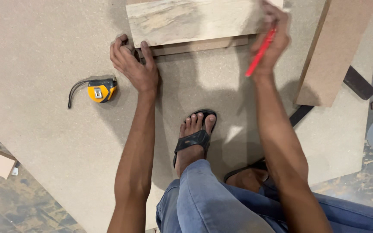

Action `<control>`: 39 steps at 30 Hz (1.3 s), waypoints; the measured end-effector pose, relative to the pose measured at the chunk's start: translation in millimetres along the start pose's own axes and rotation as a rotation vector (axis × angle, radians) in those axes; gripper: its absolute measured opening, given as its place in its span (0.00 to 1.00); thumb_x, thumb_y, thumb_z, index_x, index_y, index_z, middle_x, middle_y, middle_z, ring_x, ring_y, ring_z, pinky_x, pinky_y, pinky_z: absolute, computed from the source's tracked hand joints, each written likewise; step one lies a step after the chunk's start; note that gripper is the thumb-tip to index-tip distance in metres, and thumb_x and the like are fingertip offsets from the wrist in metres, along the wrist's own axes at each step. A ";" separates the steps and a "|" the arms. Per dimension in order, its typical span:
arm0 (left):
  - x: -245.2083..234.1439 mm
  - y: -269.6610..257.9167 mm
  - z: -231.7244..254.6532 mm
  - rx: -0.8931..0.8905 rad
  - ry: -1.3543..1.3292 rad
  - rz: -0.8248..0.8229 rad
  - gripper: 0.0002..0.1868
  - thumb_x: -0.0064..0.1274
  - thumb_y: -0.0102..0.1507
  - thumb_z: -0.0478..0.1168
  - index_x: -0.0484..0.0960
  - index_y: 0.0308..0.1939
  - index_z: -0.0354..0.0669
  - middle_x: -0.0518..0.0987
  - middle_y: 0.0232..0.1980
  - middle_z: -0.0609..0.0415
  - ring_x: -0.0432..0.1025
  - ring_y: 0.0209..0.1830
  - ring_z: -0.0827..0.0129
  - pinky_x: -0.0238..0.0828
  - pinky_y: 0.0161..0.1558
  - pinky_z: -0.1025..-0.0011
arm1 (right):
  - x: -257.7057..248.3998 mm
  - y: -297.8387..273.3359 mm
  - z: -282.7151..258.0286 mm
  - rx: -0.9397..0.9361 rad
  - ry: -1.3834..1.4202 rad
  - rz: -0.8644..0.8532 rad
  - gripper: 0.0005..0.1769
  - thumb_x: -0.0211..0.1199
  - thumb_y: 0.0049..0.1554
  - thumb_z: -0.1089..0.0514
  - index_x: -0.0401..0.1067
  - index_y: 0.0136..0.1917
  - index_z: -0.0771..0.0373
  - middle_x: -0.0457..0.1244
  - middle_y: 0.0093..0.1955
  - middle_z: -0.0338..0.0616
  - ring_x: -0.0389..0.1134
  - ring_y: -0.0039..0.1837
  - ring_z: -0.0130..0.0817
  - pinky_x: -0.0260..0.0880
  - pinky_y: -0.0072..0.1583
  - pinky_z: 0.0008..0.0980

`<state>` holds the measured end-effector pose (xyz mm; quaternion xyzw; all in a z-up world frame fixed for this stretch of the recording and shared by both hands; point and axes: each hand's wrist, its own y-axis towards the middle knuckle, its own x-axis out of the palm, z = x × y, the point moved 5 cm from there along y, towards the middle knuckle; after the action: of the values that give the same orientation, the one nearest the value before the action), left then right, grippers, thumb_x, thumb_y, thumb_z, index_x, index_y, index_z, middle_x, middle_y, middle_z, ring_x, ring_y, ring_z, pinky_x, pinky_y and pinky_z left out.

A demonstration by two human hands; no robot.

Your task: The person measures several pieces of wood and marks them using a pencil, a tape measure, and a square tool while working on the floor.

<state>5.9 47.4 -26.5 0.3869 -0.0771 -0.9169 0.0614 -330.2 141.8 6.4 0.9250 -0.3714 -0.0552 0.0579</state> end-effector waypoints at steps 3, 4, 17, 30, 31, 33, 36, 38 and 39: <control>-1.6 0.7 1.4 0.008 -0.025 0.003 0.16 0.56 0.72 0.45 0.71 0.50 0.35 0.71 0.68 0.44 0.57 0.75 0.47 0.48 0.75 0.45 | -35.2 7.4 -14.9 -0.173 -0.479 0.085 0.12 0.49 0.74 0.63 0.71 0.62 0.69 0.69 0.62 0.47 0.67 0.56 0.27 0.72 0.69 0.31; -1.4 1.6 1.6 0.000 -0.033 0.002 0.18 0.55 0.72 0.46 0.72 0.53 0.34 0.71 0.68 0.44 0.57 0.74 0.47 0.47 0.75 0.45 | -38.3 8.4 -13.9 -0.183 -0.510 0.050 0.11 0.49 0.74 0.64 0.70 0.63 0.69 0.69 0.62 0.47 0.69 0.59 0.28 0.73 0.69 0.30; -0.4 3.8 9.5 0.005 -0.080 -0.056 0.16 0.49 0.77 0.44 0.71 0.53 0.31 0.68 0.70 0.41 0.56 0.73 0.50 0.54 0.72 0.49 | -43.1 2.4 -9.4 -0.184 -0.506 -0.135 0.15 0.45 0.75 0.67 0.66 0.70 0.74 0.66 0.65 0.50 0.70 0.68 0.36 0.70 0.72 0.33; -11.4 65.4 22.8 0.169 -0.210 0.076 0.10 0.50 0.78 0.40 0.73 0.58 0.37 0.75 0.60 0.49 0.67 0.63 0.59 0.63 0.66 0.60 | -25.5 54.4 -66.3 -0.167 -0.738 -0.143 0.11 0.54 0.73 0.70 0.62 0.46 0.72 0.56 0.37 0.43 0.56 0.41 0.31 0.56 0.41 0.30; -14.8 69.1 21.4 0.185 -0.207 0.028 0.09 0.51 0.78 0.38 0.74 0.58 0.37 0.77 0.59 0.48 0.69 0.64 0.59 0.64 0.66 0.60 | -25.4 56.2 -65.3 -0.125 -0.667 -0.156 0.12 0.54 0.71 0.71 0.62 0.43 0.71 0.56 0.35 0.41 0.57 0.38 0.30 0.56 0.40 0.30; -25.1 70.3 19.9 0.237 -0.217 -0.089 0.10 0.52 0.77 0.36 0.74 0.61 0.36 0.78 0.59 0.45 0.70 0.65 0.57 0.65 0.68 0.59 | -25.8 56.7 -61.5 -0.043 -0.516 -0.184 0.15 0.53 0.67 0.71 0.61 0.37 0.70 0.55 0.31 0.37 0.58 0.34 0.27 0.56 0.38 0.31; -54.8 60.2 14.2 0.268 -0.244 -0.254 0.16 0.51 0.75 0.33 0.73 0.67 0.32 0.77 0.62 0.39 0.71 0.64 0.52 0.68 0.68 0.57 | -24.8 57.4 -65.3 -0.276 -0.605 -0.207 0.05 0.56 0.65 0.74 0.65 0.46 0.73 0.58 0.41 0.40 0.59 0.44 0.27 0.63 0.48 0.32; -62.6 53.0 7.9 0.173 -0.252 -0.326 0.19 0.50 0.73 0.33 0.74 0.68 0.32 0.77 0.62 0.40 0.73 0.61 0.52 0.70 0.65 0.59 | -32.5 57.9 -51.3 -0.175 -0.613 -0.192 0.11 0.62 0.69 0.71 0.65 0.45 0.72 0.58 0.39 0.39 0.58 0.43 0.27 0.60 0.46 0.32; -65.3 49.1 5.5 0.142 -0.243 -0.341 0.18 0.51 0.74 0.34 0.74 0.67 0.32 0.77 0.62 0.40 0.73 0.62 0.52 0.70 0.66 0.58 | -39.4 59.0 -46.0 -0.126 -0.624 -0.186 0.14 0.65 0.72 0.69 0.65 0.44 0.71 0.58 0.38 0.39 0.57 0.42 0.27 0.59 0.45 0.32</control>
<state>49.8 11.0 32.3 0.2843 -0.0816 -0.9461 -0.1315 -391.9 129.9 62.8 0.8880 -0.2812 -0.3639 -0.0068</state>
